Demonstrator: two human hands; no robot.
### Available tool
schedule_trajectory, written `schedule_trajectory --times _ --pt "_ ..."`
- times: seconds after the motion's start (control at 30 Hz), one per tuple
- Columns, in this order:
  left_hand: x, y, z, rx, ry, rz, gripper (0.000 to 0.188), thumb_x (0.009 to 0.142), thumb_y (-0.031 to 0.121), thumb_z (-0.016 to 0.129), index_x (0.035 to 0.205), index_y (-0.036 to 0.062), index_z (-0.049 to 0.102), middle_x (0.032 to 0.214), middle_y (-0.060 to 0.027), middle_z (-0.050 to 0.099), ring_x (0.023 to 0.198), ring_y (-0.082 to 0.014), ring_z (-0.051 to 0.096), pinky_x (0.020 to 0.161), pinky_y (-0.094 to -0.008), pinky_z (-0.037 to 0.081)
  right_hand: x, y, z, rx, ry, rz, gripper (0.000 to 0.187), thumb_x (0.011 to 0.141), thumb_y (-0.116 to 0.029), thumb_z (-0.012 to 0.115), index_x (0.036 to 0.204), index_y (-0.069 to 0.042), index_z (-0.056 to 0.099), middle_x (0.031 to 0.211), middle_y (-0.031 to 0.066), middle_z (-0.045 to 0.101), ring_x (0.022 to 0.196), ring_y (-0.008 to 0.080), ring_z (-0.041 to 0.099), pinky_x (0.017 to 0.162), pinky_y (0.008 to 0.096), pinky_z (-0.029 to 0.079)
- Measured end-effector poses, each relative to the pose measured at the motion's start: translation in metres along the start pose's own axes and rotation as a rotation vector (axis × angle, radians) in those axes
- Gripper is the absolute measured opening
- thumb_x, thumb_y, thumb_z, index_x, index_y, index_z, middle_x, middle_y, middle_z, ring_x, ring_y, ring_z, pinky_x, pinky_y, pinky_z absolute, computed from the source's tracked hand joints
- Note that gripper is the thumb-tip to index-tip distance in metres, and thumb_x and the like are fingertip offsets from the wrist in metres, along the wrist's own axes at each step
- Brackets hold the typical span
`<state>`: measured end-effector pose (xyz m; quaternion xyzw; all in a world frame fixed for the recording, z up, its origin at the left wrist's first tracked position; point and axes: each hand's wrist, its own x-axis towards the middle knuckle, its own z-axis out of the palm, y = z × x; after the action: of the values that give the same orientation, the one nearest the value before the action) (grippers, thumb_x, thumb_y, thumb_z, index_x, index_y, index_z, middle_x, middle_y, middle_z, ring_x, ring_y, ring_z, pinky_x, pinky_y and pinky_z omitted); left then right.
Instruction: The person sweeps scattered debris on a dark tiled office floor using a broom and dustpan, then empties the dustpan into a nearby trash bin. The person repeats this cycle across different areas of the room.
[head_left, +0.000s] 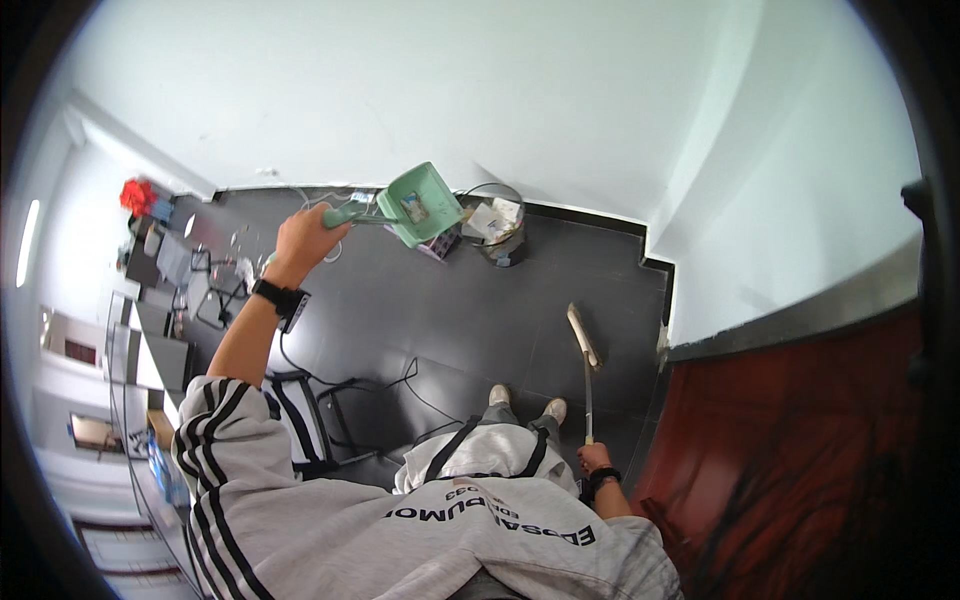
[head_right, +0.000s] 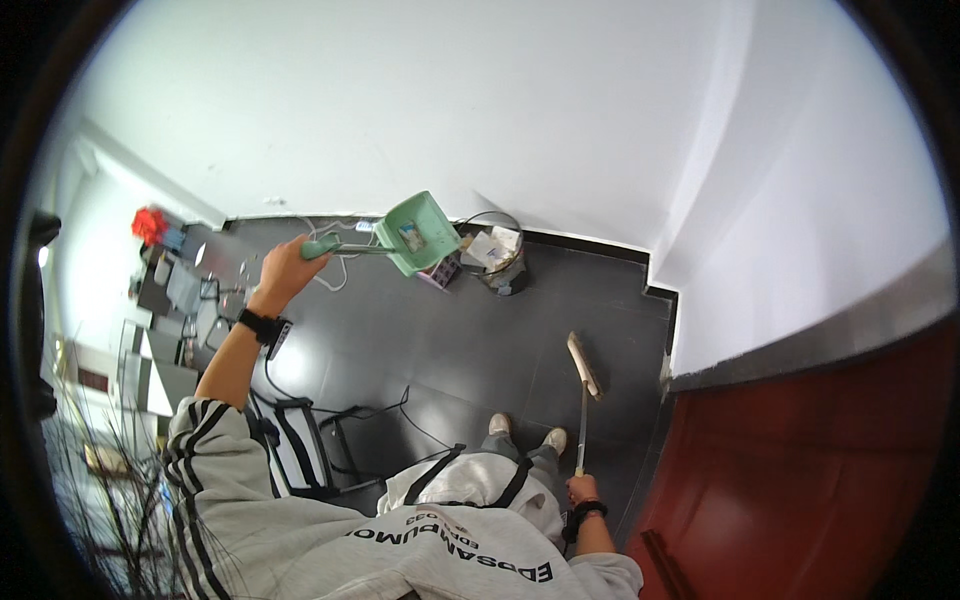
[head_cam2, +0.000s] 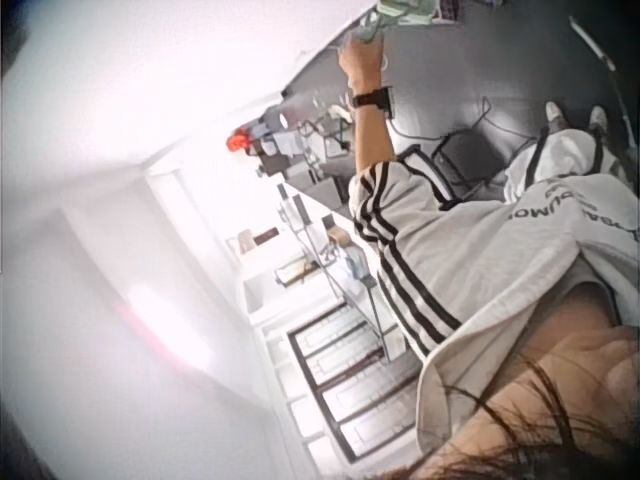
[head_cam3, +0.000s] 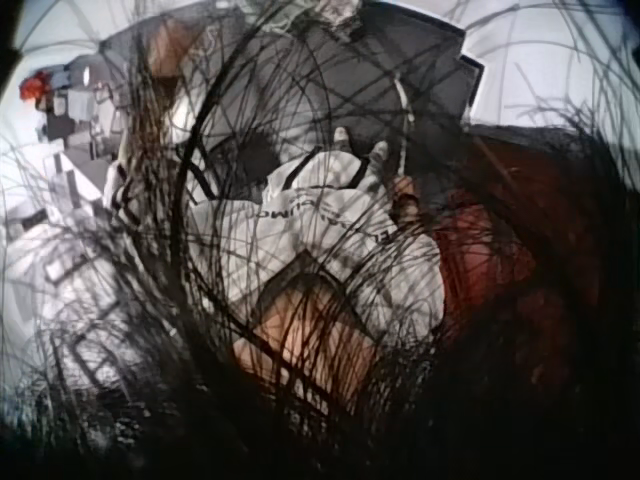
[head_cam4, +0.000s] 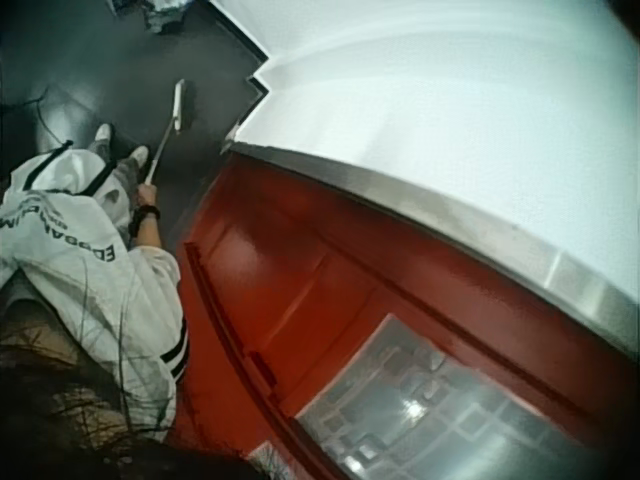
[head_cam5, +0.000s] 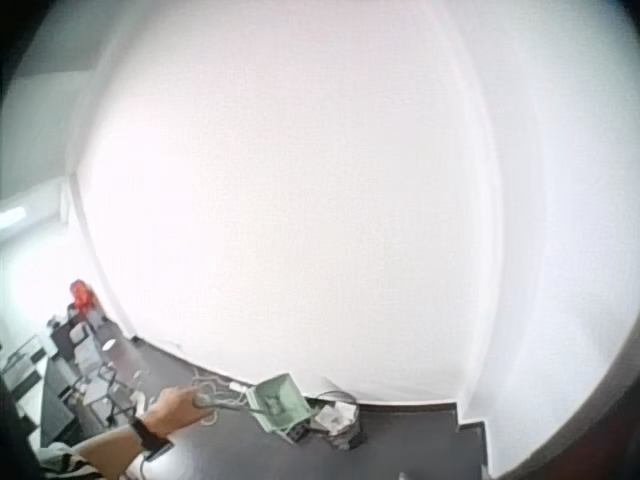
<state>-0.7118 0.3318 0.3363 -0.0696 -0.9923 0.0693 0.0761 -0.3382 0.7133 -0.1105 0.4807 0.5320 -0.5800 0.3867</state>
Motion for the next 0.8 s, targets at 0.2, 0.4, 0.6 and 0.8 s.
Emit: schedule_trajectory --times 0.2,0.4,0.6,0.8 --pt "-0.136 -0.099 0.030 -0.188 -0.027 -0.401 0.039 0.073 0.042 0.068 0.080 0.0040 0.063 0.070 -0.0189 0.063 0.071 -0.0383 0.061 0.062 -0.0444 0.048 -0.009 -0.030 0.018 -0.308 0.063 0.025 0.010 0.075 -0.006 0.055 0.067 -0.001 0.053 0.050 0.0057 0.047 0.038 0.0166 0.045 0.035 0.0317 0.030" --pt "-0.284 -0.129 0.102 -0.325 -0.118 -0.702 0.037 0.073 0.040 0.069 0.076 0.0034 0.062 0.070 -0.0202 0.063 0.071 -0.0396 0.061 0.063 -0.0465 0.049 -0.034 -0.088 0.053 -0.407 0.044 0.030 0.008 0.075 -0.004 0.055 0.067 -0.002 0.051 0.051 0.0030 0.044 0.038 0.0137 0.039 0.036 0.0285 0.028" --pt "-0.386 -0.150 0.159 -0.479 -0.252 -1.039 0.037 0.074 0.039 0.067 0.076 0.0029 0.060 0.073 -0.0200 0.064 0.072 -0.0397 0.061 0.065 -0.0475 0.049 -0.073 -0.139 0.126 -0.674 0.073 -0.035 0.010 0.072 -0.006 0.059 0.066 0.001 0.055 0.051 0.0039 0.044 0.038 0.0149 0.037 0.036 0.0297 0.025" --pt "-0.419 -0.187 0.180 -0.613 -0.180 -1.246 0.036 0.074 0.039 0.066 0.076 0.0030 0.061 0.072 -0.0199 0.063 0.072 -0.0405 0.061 0.065 -0.0483 0.048 -0.080 -0.186 0.208 -1.117 -0.201 -0.475 0.022 0.073 -0.012 0.060 0.079 0.009 0.062 0.062 0.0127 0.058 0.056 0.0248 0.054 0.051 0.0399 0.039"
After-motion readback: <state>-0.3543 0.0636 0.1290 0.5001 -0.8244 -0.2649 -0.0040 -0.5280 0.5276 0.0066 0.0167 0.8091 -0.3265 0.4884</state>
